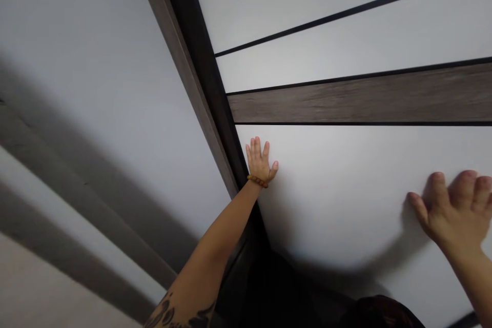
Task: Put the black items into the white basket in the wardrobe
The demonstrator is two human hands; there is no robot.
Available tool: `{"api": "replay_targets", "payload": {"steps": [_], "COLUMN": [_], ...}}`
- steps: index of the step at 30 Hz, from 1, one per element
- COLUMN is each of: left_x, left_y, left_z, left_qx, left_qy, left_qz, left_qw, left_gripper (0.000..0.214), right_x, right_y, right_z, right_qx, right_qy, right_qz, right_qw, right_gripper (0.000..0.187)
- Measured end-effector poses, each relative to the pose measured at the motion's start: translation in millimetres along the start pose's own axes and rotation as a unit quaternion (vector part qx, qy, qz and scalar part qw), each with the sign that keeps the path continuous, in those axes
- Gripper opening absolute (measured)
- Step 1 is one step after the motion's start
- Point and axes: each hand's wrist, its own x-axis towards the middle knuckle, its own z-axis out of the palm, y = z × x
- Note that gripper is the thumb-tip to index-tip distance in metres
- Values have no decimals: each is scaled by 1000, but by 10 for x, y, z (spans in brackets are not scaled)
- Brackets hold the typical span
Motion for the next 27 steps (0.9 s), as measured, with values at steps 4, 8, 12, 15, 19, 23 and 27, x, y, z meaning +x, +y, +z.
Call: {"api": "replay_targets", "payload": {"steps": [4, 8, 12, 15, 19, 23, 27], "left_x": [3, 29, 57, 64, 38, -17, -37], "left_y": [-30, -69, -51, 6, 54, 51, 65], "left_z": [-39, -83, -152, -218, -307, -399, -491], "left_qx": [-6, -35, -57, -51, -42, -41, -45], "left_qy": [1, -21, -43, -45, -52, -73, -86], "left_qz": [-17, -43, -77, -95, -99, -101, -113], "left_qw": [1000, 998, 994, 993, 993, 991, 989], "left_gripper": [79, 80, 83, 85, 86, 85, 85], "right_x": [-20, -43, -50, -51, -63, -73, -70], "right_y": [-119, -228, -308, -345, -361, -351, -371], "right_z": [7, -33, -93, -110, -112, -131, -151], "right_qx": [-34, -76, -90, -82, -60, -49, -43], "right_qy": [-6, -12, -20, -29, -44, -39, -52], "right_qz": [-97, -118, -145, -149, -148, -175, -192], "right_qw": [995, 990, 985, 985, 986, 982, 979], "right_gripper": [86, 90, 90, 89, 89, 87, 85]}}
